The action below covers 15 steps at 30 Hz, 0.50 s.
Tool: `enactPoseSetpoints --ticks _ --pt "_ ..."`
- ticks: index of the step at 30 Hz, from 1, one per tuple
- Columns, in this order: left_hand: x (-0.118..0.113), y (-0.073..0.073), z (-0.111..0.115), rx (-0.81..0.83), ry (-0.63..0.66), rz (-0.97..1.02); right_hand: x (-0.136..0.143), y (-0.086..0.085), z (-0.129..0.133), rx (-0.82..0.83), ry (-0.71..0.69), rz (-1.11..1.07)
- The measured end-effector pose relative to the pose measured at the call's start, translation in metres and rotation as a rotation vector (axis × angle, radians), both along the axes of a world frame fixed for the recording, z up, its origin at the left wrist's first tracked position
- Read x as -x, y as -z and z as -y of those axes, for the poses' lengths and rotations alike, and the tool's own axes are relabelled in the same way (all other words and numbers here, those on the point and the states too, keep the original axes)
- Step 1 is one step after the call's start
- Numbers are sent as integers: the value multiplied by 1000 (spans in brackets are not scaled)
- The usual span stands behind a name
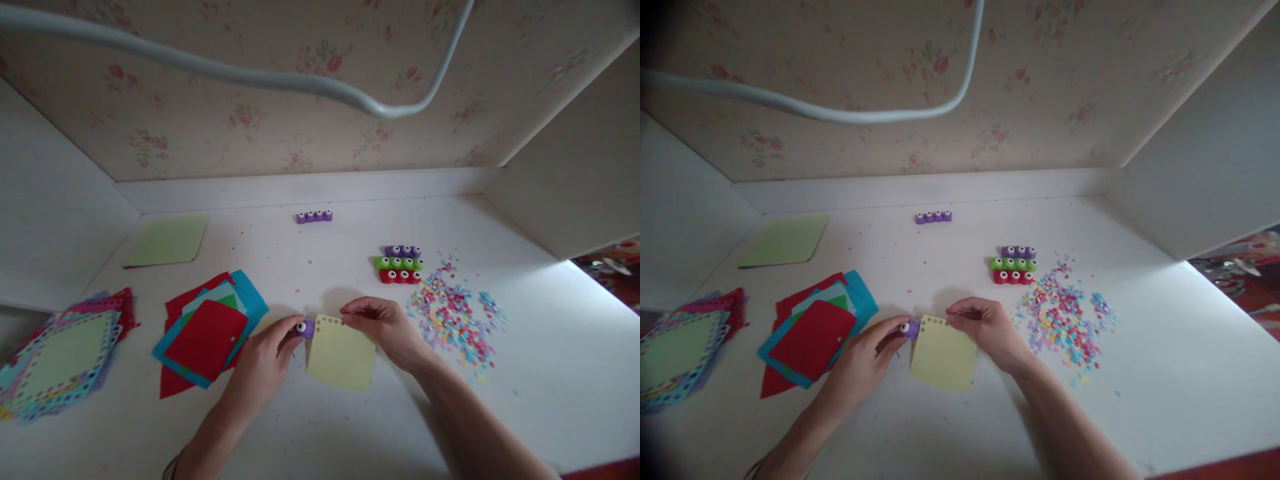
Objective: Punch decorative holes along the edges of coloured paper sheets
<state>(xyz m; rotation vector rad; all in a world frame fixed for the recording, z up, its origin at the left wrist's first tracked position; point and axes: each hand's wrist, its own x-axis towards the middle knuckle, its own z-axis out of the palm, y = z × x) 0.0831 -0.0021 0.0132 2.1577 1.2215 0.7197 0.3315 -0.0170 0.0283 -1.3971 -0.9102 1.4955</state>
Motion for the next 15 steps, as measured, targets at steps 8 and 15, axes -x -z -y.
enactPoseSetpoints --ticks 8,15 --pt "-1 -1 1 -60 27 -6 0 3 -1 27 7 -14" --pt "-1 -1 0 -114 47 -15 2 -3 -2 82 17 -50"
